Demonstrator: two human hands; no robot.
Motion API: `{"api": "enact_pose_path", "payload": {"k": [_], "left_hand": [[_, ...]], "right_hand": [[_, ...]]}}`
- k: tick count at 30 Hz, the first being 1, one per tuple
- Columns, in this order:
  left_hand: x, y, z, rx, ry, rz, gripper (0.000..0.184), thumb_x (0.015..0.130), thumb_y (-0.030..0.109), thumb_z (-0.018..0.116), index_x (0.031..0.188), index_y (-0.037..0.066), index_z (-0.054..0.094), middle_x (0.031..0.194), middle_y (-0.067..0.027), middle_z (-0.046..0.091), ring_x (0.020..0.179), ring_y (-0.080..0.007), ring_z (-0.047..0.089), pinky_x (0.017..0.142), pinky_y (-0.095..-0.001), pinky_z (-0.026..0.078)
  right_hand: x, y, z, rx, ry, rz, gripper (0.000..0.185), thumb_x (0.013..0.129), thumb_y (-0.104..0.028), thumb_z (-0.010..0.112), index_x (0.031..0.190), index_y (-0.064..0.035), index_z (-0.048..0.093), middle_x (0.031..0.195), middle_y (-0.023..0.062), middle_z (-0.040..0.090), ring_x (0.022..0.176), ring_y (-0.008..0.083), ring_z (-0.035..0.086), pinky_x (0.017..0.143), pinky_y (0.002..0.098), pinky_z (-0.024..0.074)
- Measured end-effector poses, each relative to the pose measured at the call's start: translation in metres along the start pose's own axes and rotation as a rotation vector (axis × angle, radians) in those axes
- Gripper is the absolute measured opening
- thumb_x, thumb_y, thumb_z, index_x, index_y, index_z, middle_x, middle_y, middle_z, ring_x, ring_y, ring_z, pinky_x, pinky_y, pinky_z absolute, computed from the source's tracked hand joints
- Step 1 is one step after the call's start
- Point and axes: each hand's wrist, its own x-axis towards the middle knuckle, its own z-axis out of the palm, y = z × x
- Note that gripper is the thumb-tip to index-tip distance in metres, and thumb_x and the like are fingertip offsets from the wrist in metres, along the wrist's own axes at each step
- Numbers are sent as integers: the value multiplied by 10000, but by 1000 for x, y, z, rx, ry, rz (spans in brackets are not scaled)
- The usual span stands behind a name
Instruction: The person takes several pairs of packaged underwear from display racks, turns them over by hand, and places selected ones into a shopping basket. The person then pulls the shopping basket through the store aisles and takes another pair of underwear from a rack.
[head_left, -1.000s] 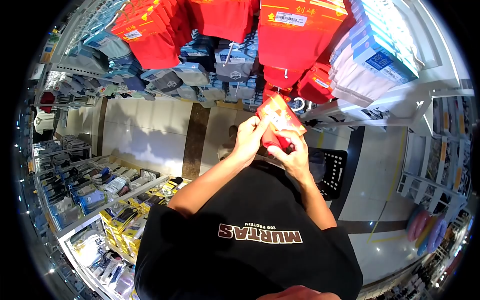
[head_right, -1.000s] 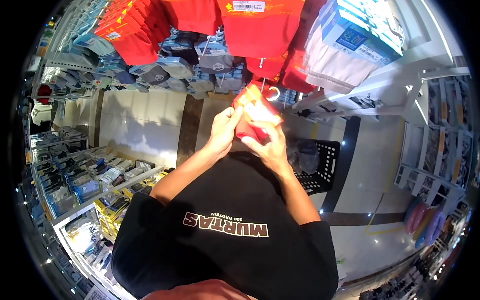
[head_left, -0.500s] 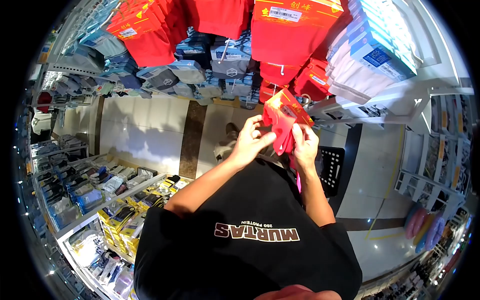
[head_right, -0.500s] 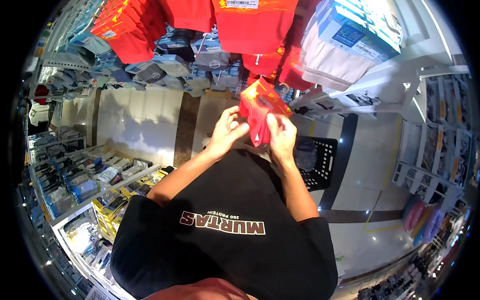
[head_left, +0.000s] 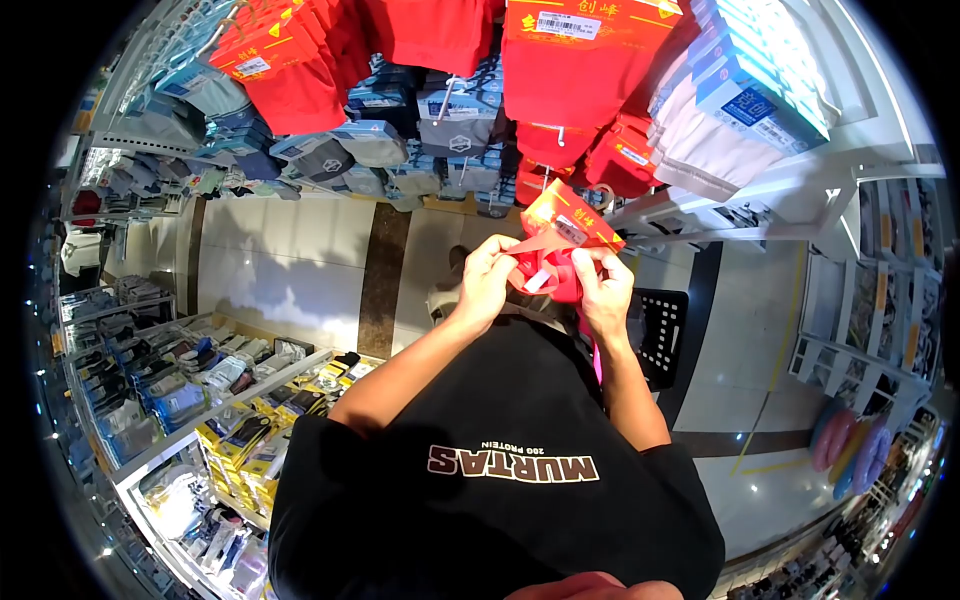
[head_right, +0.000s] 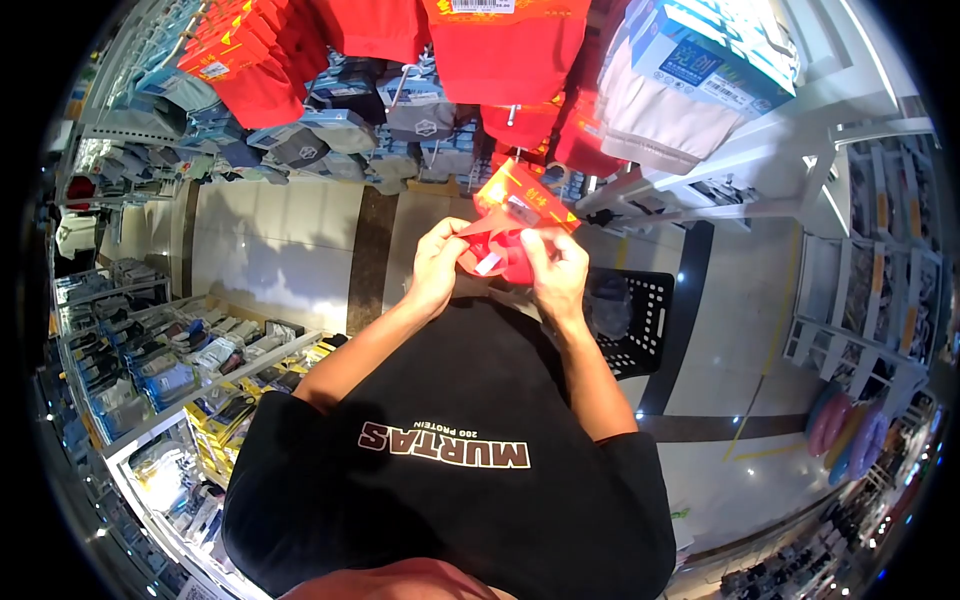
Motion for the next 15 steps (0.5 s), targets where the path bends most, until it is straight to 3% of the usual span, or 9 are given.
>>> {"api": "enact_pose_path", "payload": {"k": [4, 7, 10, 11, 12, 14, 15], "left_hand": [[0, -5, -4, -13, 6, -40, 206, 910, 23, 420, 1034, -1, 583, 915, -35, 646, 819, -76, 605, 764, -241, 495], [-3, -2, -10, -135, 6, -127, 259, 994, 150, 430, 1150, 4, 575, 1072, -75, 643, 979, -118, 610, 887, -293, 488], [-10, 21, -3, -489, 26, -239, 428, 1055, 349, 399, 1280, 8, 525, 1259, -109, 587, 1150, -167, 567, 1009, -354, 438], [-11, 13, -11, -402, -6, -211, 597, 1054, 502, 323, 1356, 8, 467, 1372, -124, 519, 1261, -191, 504, 1084, -390, 374], [-8, 4, -15, -368, 60, -160, 458, 1049, 386, 449, 1280, -2, 528, 1274, -106, 588, 1173, -165, 559, 1031, -358, 424], [-5, -3, -24, 54, 4, -64, 285, 1002, 232, 590, 1172, 3, 587, 1118, -70, 658, 1046, -131, 610, 958, -319, 472], [-4, -1, -26, 62, 39, -86, 177, 945, 109, 667, 1068, -7, 614, 976, -39, 682, 901, -91, 626, 853, -266, 503]], "right_hand": [[0, 9, 1, -18, -1, -21, 169, 944, -148, 674, 948, 20, 693, 838, -12, 647, 724, 54, 513, 683, 219, 429], [4, 9, -2, 39, 1, -15, 191, 969, -155, 632, 980, 26, 693, 860, 7, 659, 776, 65, 539, 742, 227, 442], [5, -1, -2, 4, -27, -97, 170, 961, -124, 631, 1004, 28, 694, 908, 23, 671, 812, 74, 563, 767, 232, 448], [7, 3, 0, 48, -35, -133, 155, 950, -89, 630, 1024, 33, 692, 964, 33, 675, 818, 77, 574, 771, 228, 446], [7, 2, 2, 43, -39, -152, 131, 932, -44, 629, 1021, 24, 697, 988, 45, 678, 818, 76, 577, 749, 218, 449], [10, -13, 5, -107, -125, -235, 132, 915, -7, 619, 1014, 13, 704, 1008, 56, 677, 817, 76, 574, 721, 207, 452], [14, -16, 9, -165, -175, -296, 155, 891, 35, 609, 1001, 3, 713, 1040, 66, 671, 815, 73, 573, 702, 204, 455]]}}
